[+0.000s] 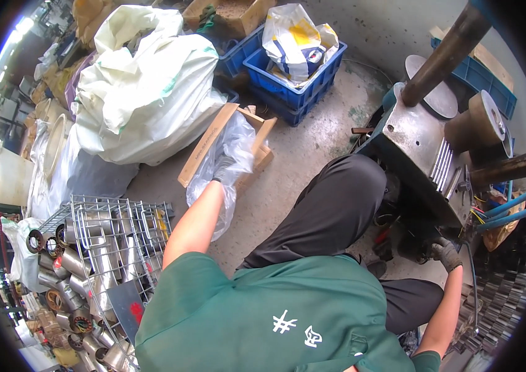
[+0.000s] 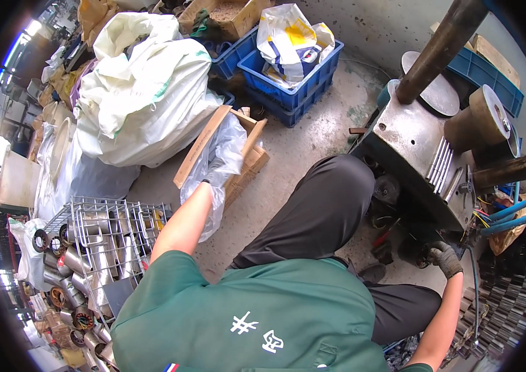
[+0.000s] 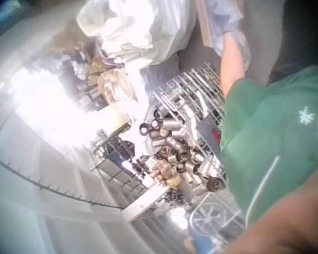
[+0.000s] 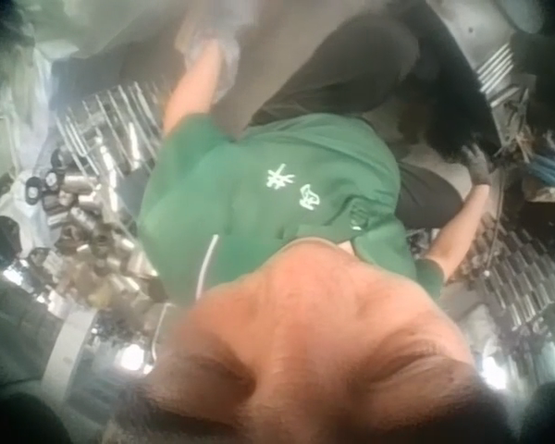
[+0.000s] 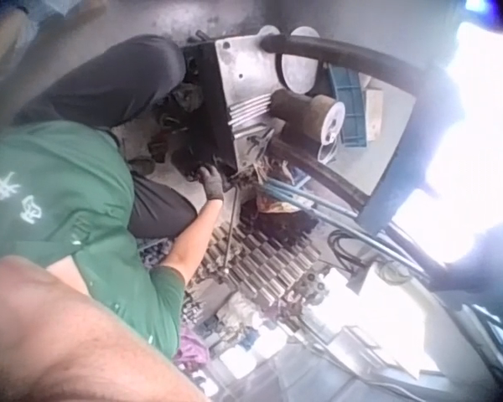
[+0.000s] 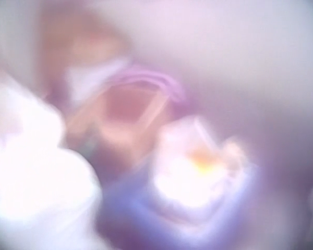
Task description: The person assembles metal components by inserting threaded rods into cylinders using a press, then removes small metal cylinders from plastic bags to place them into a box, and finally prepares a cardboard box for packing.
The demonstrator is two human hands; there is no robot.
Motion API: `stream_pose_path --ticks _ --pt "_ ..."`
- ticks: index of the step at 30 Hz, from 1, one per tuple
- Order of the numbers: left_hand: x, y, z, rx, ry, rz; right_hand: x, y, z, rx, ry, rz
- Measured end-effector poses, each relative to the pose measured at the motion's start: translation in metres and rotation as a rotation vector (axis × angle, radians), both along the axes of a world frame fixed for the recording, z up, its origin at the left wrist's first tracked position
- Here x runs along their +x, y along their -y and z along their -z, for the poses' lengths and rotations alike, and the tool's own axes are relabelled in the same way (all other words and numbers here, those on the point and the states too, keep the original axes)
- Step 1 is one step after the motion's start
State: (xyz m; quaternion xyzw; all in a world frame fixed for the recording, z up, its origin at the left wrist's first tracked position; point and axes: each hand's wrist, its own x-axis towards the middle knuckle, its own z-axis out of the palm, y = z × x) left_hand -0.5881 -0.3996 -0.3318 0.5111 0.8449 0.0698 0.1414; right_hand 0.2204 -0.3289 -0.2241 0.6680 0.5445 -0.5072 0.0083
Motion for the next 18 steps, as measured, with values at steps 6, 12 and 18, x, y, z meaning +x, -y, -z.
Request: stream_pose_path --ticks 6,12,18 --pt "0.054 0.017 -0.039 0.127 -0.01 -0.015 0.01 0.006 -0.002 -0.01 -0.052 0.107" --pt "-0.044 0.021 0.115 -0.064 -0.125 -0.046 0.007 -0.018 0.021 -0.111 -0.201 0.131" --pt "0.05 -0.046 0.001 0.142 -0.045 -0.321 0.056 0.027 0.01 -0.071 -0.231 0.358"
